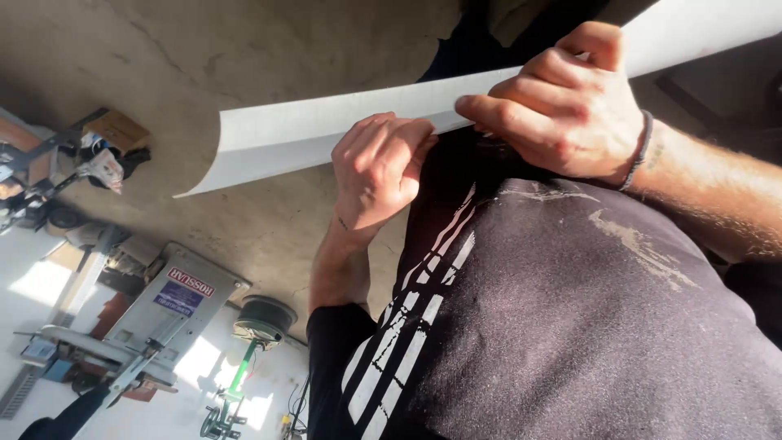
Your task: The recorder is folding and smoothing the edge of a white plastic sheet on a workbench in a workshop.
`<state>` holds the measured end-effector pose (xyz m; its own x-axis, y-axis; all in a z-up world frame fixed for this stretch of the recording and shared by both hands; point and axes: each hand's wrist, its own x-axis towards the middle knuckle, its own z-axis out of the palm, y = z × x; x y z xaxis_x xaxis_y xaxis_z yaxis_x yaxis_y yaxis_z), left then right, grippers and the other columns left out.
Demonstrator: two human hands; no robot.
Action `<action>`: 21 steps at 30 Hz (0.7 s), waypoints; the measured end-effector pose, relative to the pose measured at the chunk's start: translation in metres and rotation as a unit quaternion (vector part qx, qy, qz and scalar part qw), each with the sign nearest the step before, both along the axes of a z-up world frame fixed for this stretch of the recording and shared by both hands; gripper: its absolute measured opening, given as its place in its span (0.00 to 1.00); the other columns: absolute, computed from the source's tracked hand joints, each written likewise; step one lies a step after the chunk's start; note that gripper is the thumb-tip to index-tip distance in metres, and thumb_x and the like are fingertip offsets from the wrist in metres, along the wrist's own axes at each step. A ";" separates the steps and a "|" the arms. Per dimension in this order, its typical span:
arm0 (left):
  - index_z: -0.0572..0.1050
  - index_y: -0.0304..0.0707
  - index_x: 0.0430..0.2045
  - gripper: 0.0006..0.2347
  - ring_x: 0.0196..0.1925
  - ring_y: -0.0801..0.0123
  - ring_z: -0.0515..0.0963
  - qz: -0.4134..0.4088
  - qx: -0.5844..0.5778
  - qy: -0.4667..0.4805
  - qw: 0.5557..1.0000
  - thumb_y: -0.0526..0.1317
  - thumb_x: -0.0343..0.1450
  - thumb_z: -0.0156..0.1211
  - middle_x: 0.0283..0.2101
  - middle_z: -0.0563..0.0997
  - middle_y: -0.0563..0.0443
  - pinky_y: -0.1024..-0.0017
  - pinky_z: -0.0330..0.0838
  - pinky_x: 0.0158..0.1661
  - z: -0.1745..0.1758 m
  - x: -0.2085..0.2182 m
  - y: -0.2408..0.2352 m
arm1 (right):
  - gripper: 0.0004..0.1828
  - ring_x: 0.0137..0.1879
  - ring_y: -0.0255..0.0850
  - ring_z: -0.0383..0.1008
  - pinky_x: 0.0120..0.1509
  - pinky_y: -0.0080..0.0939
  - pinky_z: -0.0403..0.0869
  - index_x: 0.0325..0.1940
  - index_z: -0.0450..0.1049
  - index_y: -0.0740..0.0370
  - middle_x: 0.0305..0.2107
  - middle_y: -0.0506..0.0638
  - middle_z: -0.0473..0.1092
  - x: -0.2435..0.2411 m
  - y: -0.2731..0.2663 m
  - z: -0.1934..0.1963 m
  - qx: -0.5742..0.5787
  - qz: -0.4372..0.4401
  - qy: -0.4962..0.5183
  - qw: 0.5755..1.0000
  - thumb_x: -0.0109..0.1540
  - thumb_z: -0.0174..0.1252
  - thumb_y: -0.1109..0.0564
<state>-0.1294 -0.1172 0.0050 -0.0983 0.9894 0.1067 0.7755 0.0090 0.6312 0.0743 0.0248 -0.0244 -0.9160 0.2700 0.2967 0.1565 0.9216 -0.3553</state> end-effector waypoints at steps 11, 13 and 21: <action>0.79 0.31 0.21 0.06 0.20 0.74 0.65 -0.022 0.109 0.016 0.994 0.28 0.68 0.69 0.23 0.75 0.54 0.74 0.62 0.25 -0.022 0.013 0.015 | 0.09 0.39 0.39 0.68 0.65 0.47 0.55 0.40 0.82 0.54 0.33 0.40 0.77 0.000 -0.013 -0.014 -0.034 -0.025 0.059 0.997 0.70 0.78 0.59; 0.79 0.30 0.21 0.06 0.20 0.73 0.65 -0.032 0.111 0.009 0.993 0.27 0.68 0.69 0.23 0.74 0.53 0.73 0.62 0.25 -0.024 0.013 0.016 | 0.10 0.40 0.39 0.69 0.66 0.48 0.55 0.40 0.81 0.54 0.35 0.40 0.79 0.004 -0.018 -0.011 -0.037 -0.041 0.038 0.998 0.70 0.77 0.59; 0.78 0.31 0.32 0.02 0.24 0.71 0.68 -0.141 0.068 0.032 0.987 0.31 0.70 0.63 0.28 0.72 0.53 0.71 0.64 0.28 -0.028 0.014 0.029 | 0.07 0.43 0.37 0.70 0.65 0.45 0.54 0.43 0.84 0.52 0.31 0.39 0.74 0.023 -0.035 -0.018 -0.028 -0.121 0.005 0.992 0.68 0.77 0.58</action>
